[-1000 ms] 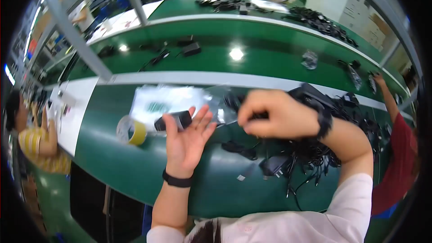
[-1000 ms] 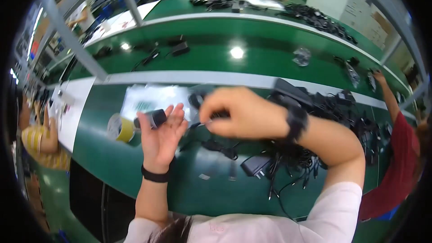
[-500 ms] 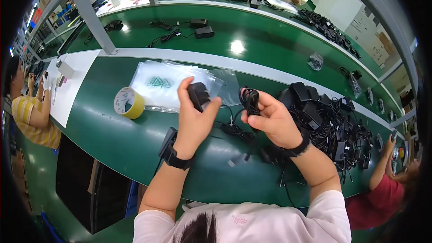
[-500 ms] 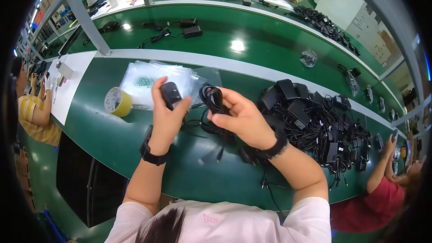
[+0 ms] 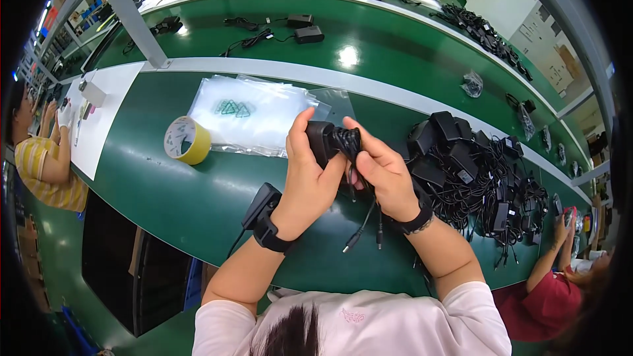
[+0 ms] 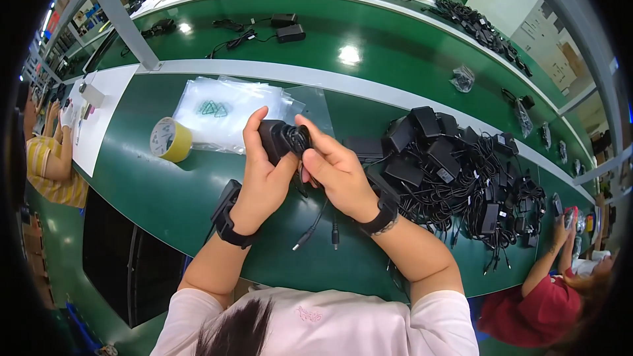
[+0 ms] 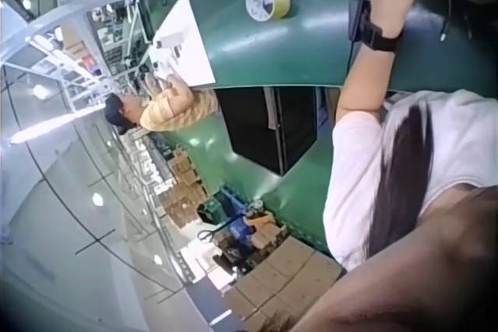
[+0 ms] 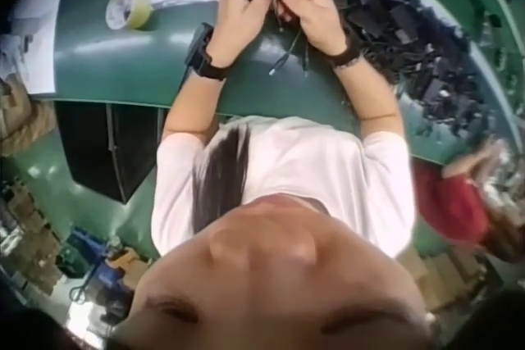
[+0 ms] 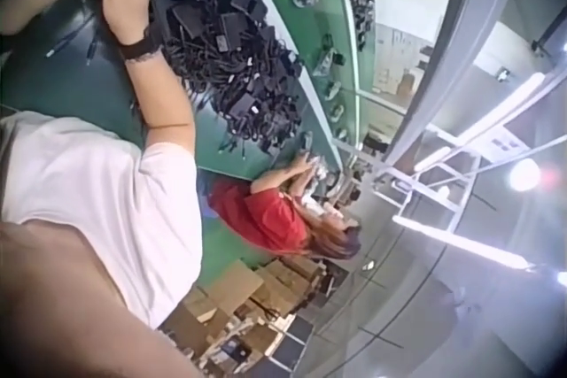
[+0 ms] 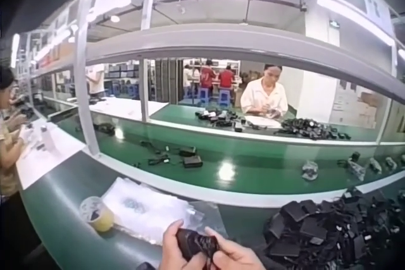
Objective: Manually placing power adapters and attached cables into individual plastic bags on an assembly line.
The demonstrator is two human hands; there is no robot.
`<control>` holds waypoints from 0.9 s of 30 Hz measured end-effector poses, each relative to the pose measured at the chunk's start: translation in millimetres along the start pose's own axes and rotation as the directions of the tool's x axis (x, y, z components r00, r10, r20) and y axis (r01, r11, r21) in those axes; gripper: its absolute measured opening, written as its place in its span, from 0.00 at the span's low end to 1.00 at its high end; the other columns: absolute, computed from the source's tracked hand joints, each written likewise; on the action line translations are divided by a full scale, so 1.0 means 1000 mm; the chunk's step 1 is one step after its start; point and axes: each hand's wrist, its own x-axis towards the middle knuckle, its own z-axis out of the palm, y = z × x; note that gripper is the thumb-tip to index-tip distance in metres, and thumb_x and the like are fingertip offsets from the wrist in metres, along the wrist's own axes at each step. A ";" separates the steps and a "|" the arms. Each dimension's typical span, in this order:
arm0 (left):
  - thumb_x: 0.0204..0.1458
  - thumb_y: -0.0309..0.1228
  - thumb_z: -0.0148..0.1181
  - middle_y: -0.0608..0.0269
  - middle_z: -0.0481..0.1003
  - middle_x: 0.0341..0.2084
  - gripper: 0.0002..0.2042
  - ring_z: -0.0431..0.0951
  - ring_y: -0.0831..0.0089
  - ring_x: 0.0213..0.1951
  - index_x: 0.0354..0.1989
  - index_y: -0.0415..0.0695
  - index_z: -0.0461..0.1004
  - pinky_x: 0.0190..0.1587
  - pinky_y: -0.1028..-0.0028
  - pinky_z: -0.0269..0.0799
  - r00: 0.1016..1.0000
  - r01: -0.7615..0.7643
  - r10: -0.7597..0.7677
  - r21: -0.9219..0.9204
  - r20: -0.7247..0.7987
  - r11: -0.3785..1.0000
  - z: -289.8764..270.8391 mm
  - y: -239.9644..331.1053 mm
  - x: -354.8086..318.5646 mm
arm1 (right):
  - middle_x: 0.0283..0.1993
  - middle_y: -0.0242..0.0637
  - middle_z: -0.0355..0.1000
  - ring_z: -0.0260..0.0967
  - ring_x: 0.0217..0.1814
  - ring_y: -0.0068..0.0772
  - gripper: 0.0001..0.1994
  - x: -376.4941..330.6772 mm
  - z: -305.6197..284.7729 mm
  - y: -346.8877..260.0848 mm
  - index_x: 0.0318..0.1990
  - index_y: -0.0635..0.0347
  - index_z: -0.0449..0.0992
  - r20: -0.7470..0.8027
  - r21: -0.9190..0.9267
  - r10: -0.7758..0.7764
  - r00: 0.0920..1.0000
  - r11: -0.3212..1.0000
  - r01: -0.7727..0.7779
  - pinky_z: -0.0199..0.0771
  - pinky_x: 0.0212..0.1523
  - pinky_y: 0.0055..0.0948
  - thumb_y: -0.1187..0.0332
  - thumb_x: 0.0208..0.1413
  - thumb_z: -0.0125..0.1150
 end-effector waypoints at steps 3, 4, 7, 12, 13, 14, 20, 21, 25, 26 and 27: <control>0.46 0.29 0.55 0.43 0.56 0.47 0.33 0.58 0.55 0.48 0.59 0.36 0.45 0.54 0.62 0.54 0.996 -0.089 0.089 0.078 0.002 0.993 -0.003 0.002 -0.004 | 0.30 0.34 0.68 0.63 0.28 0.18 0.27 0.006 -0.009 -0.003 0.63 0.61 0.50 0.151 0.035 0.164 0.975 0.985 -0.172 0.64 0.29 0.19 0.60 0.60 0.45; 0.46 0.30 0.55 0.43 0.56 0.47 0.34 0.58 0.55 0.47 0.59 0.36 0.45 0.54 0.62 0.54 0.984 -0.177 0.176 0.135 0.022 0.975 -0.003 0.006 -0.004 | 0.30 0.34 0.68 0.63 0.28 0.18 0.27 0.006 -0.011 0.005 0.63 0.61 0.50 0.137 0.037 0.160 0.978 0.985 -0.166 0.64 0.29 0.19 0.60 0.60 0.45; 0.47 0.36 0.56 0.44 0.56 0.44 0.34 0.56 0.57 0.46 0.58 0.36 0.45 0.53 0.63 0.53 0.991 -0.132 0.128 0.107 0.046 0.985 0.005 0.007 -0.006 | 0.22 0.52 0.68 0.68 0.22 0.50 0.28 0.004 -0.009 0.023 0.63 0.66 0.46 0.006 -0.731 -0.216 0.976 0.665 0.152 0.67 0.24 0.36 0.66 0.58 0.45; 0.47 0.38 0.60 0.49 0.58 0.43 0.32 0.59 0.61 0.46 0.54 0.38 0.49 0.50 0.66 0.57 0.997 -0.082 0.082 0.155 0.009 0.984 0.009 -0.007 -0.002 | 0.21 0.48 0.68 0.67 0.20 0.48 0.32 -0.002 -0.004 0.012 0.59 0.79 0.46 0.120 -0.937 -0.181 0.976 0.304 0.172 0.67 0.22 0.40 0.70 0.51 0.51; 0.47 0.36 0.61 0.51 0.58 0.44 0.29 0.59 0.64 0.46 0.52 0.38 0.52 0.50 0.68 0.58 1.000 -0.017 0.017 0.028 -0.005 0.999 0.010 -0.007 0.000 | 0.23 0.49 0.69 0.68 0.22 0.49 0.31 -0.003 -0.003 0.010 0.60 0.77 0.48 0.120 -0.931 -0.182 0.976 0.321 0.174 0.68 0.25 0.39 0.71 0.51 0.51; 0.47 0.36 0.61 0.51 0.58 0.44 0.29 0.59 0.64 0.46 0.52 0.38 0.52 0.50 0.68 0.58 1.000 -0.017 0.017 0.033 0.008 0.999 0.010 -0.005 -0.001 | 0.25 0.50 0.70 0.69 0.25 0.51 0.30 -0.005 -0.002 0.007 0.60 0.74 0.49 0.120 -0.924 -0.182 0.976 0.338 0.177 0.69 0.28 0.39 0.71 0.52 0.51; 0.51 0.29 0.57 0.56 0.57 0.44 0.27 0.60 0.73 0.42 0.53 0.40 0.49 0.46 0.73 0.60 0.927 -0.200 0.191 0.007 -0.323 0.980 -0.008 -0.004 0.007 | 0.31 0.40 0.71 0.68 0.32 0.44 0.16 -0.021 0.007 -0.026 0.44 0.65 0.71 0.215 -0.838 -0.484 0.848 0.354 0.414 0.70 0.36 0.32 0.71 0.46 0.60; 0.47 0.29 0.61 0.54 0.58 0.43 0.30 0.61 0.68 0.41 0.53 0.40 0.48 0.46 0.71 0.60 0.881 -0.270 0.264 0.041 -0.392 0.962 -0.010 -0.011 0.011 | 0.31 0.40 0.72 0.69 0.33 0.42 0.14 -0.029 0.010 -0.025 0.43 0.65 0.72 0.255 -0.753 -0.311 0.916 0.530 0.390 0.70 0.37 0.31 0.71 0.48 0.59; 0.38 0.32 0.69 0.50 0.59 0.41 0.32 0.63 0.60 0.40 0.47 0.44 0.51 0.42 0.66 0.63 0.558 -0.654 0.782 0.434 -0.276 0.620 -0.015 -0.016 0.017 | 0.37 0.40 0.73 0.71 0.40 0.32 0.15 -0.028 0.018 0.001 0.46 0.65 0.69 0.157 -0.072 0.226 0.961 0.973 -0.218 0.71 0.40 0.29 0.62 0.59 0.48; 0.38 0.35 0.70 0.49 0.59 0.42 0.32 0.66 0.60 0.39 0.45 0.47 0.51 0.39 0.66 0.67 0.566 -0.645 0.787 0.463 -0.245 0.608 -0.014 -0.012 0.013 | 0.40 0.41 0.72 0.71 0.42 0.31 0.18 -0.021 0.009 0.015 0.49 0.66 0.68 0.087 0.364 0.354 0.931 0.859 -0.361 0.71 0.42 0.29 0.59 0.61 0.44; 0.38 0.36 0.70 0.49 0.59 0.42 0.33 0.67 0.60 0.38 0.46 0.49 0.51 0.38 0.66 0.68 0.539 -0.681 0.804 0.432 -0.250 0.591 -0.013 -0.011 0.011 | 0.43 0.44 0.71 0.70 0.44 0.34 0.23 -0.010 -0.001 0.018 0.51 0.69 0.64 0.049 0.419 0.421 0.906 0.814 -0.401 0.70 0.45 0.31 0.55 0.62 0.39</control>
